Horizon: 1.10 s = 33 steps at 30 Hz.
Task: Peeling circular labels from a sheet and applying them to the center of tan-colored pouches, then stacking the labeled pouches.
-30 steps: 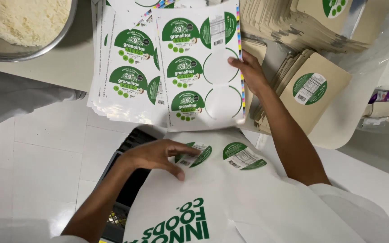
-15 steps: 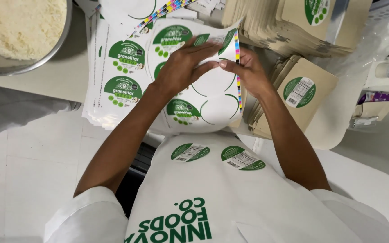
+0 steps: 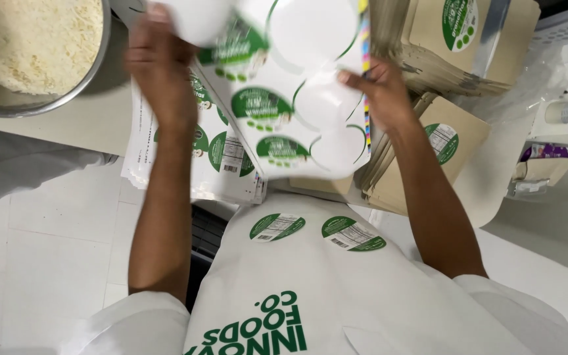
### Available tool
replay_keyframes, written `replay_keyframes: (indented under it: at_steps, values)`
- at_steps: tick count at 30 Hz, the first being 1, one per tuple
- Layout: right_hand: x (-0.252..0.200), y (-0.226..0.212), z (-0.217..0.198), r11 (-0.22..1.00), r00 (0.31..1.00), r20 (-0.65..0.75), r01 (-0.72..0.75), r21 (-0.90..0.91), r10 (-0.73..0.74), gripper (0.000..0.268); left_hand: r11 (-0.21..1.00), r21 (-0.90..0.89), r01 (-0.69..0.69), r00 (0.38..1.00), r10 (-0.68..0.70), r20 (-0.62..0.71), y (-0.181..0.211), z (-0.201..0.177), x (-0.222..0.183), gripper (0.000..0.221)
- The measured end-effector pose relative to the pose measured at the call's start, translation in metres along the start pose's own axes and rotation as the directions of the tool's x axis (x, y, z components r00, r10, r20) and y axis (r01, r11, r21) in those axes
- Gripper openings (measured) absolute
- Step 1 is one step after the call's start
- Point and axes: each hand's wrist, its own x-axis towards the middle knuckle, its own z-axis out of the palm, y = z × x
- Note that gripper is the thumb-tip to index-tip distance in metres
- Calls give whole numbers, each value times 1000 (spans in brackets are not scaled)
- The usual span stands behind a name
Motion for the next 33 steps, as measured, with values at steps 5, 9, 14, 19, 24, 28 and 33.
replay_keyframes:
  at_steps: [5, 9, 14, 19, 24, 28, 33]
  values:
    - [108, 43, 14, 807, 958, -268, 241, 539, -107, 37, 992, -115, -60, 987, 42, -157, 53, -40, -18, 38]
    - [217, 90, 36, 629, 915, -403, 329, 705, -28, 20, 994, -36, -105, 988, 100, -117, 31, -58, -38, 36]
    - [110, 26, 44, 984, 986, -160, -23, 175, 52, 21, 993, 115, -33, 996, 42, -79, -5, -29, -69, 22]
    - [-9, 21, 30, 963, 946, 215, -261, 62, 242, 103, 803, 418, -425, 801, 117, 588, -35, 7, -115, 14]
    - [-29, 126, -10, 982, 993, -97, -84, -168, 68, 29, 869, 429, -245, 617, -201, 761, -78, 38, -128, 122]
    - [-39, 134, -16, 988, 987, -143, -95, -122, 77, 30, 701, 688, 187, 516, -666, 538, -149, 46, -134, 87]
    - [-2, 196, -33, 704, 927, -75, 224, -674, -367, 32, 534, 760, -370, 700, -377, 606, -175, 66, -138, 44]
